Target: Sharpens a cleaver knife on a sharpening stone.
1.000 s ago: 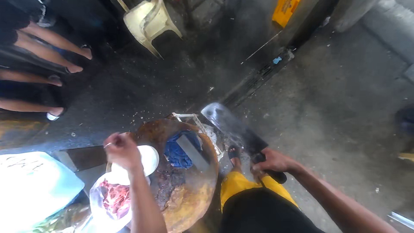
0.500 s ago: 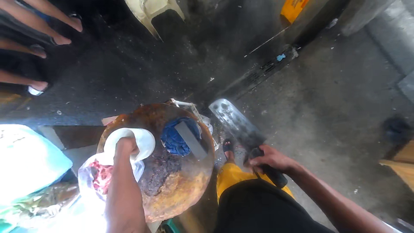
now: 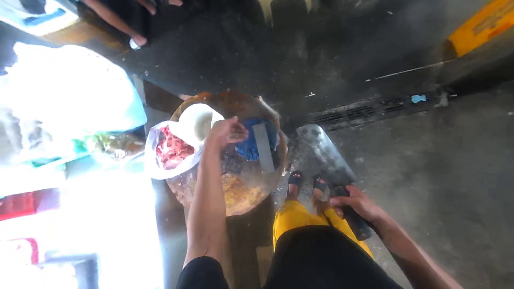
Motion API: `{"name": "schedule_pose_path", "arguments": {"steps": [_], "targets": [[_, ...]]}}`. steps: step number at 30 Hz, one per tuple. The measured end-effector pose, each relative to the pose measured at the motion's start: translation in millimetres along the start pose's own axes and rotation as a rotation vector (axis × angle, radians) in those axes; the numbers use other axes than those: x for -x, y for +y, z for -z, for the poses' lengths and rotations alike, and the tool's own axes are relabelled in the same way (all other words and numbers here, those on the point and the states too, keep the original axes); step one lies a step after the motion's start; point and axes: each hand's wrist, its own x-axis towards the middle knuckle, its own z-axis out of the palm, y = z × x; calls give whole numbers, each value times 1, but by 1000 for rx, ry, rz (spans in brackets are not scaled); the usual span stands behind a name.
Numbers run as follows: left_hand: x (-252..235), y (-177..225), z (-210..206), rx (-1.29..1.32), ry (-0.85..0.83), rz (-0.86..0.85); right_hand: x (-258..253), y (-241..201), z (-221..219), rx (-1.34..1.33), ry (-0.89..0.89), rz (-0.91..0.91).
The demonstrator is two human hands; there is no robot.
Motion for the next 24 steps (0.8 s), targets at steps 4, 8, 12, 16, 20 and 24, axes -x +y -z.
{"name": "schedule_pose_path", "arguments": {"steps": [4, 8, 12, 16, 20, 24], "targets": [[-3, -33, -36, -109, -38, 22, 7, 0, 20, 86, -31, -35], [21, -54, -60, -140, 47, 96, 14, 4, 41, 190, -46, -51], [40, -97, -78, -170, 154, 34, 22, 3, 51, 711, 82, -8], [58, -137, -116, -321, 432, -177, 22, -3, 54, 899, 303, 225], [47, -167, -151, -400, 622, -126, -14, -25, 69, 720, 169, 126], [34, -182, -163, -380, 684, -129, -28, -48, 58, 873, 180, 196]]}}
